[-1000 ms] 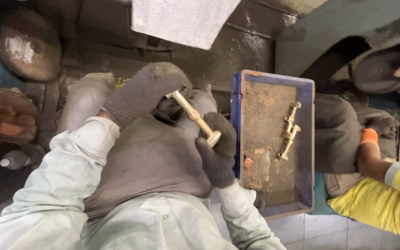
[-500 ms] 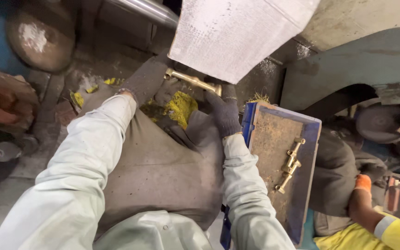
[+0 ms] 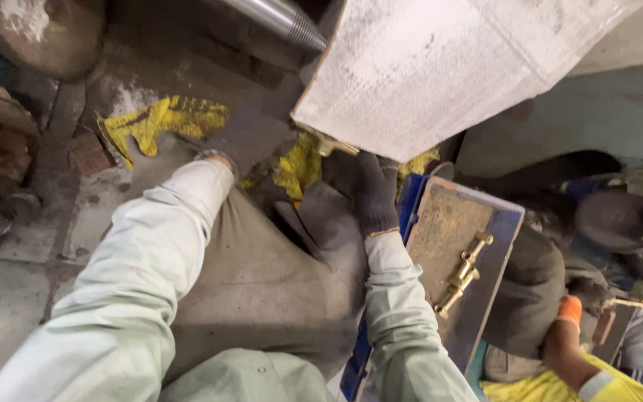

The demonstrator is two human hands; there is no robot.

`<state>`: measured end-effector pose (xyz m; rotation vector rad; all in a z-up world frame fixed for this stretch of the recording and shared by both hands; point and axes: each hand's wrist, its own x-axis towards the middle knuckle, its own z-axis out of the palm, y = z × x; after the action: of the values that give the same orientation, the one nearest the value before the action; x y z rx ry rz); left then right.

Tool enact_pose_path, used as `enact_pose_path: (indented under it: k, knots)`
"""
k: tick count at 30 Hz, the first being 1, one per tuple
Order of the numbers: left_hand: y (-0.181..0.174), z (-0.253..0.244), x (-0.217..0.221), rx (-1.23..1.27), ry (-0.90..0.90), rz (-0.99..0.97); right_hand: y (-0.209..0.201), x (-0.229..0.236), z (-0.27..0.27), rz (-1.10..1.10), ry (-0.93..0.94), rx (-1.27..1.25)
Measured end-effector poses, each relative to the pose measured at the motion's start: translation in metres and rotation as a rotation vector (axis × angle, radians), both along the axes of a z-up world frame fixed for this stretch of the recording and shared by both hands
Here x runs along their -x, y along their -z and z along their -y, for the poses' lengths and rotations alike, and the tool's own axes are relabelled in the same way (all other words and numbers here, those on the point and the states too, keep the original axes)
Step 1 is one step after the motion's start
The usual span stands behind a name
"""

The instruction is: The person repeatedly presses small brass-colored metal parts against a rotating grinding wheel to smooth or polish their surfaces. The person handles the parts one at a time, rotating them to treat different sides, and places finished pieces into a blue tray.

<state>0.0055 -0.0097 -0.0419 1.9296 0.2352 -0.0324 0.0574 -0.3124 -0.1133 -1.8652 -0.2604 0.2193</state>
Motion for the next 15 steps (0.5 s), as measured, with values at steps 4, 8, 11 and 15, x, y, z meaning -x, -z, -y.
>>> enact_pose_path:
  k: [4, 8, 11, 15]
  knots:
    - [-0.005, -0.003, -0.001, 0.342, -0.045, -0.299, -0.021, 0.001, -0.003, 0.305, -0.232, 0.698]
    - [-0.037, -0.005, 0.001, 0.382, -0.088, -0.409, -0.043, 0.021, -0.023, 0.706, -0.185, 0.514]
    - [-0.033, -0.006, 0.007, 0.436, -0.096, -0.427, -0.038, 0.023, -0.022, 0.924, -0.127, 0.678]
    - [-0.015, -0.008, 0.006, 0.127, 0.027, -0.079, -0.013, 0.017, -0.015, 0.642, -0.056, 0.635]
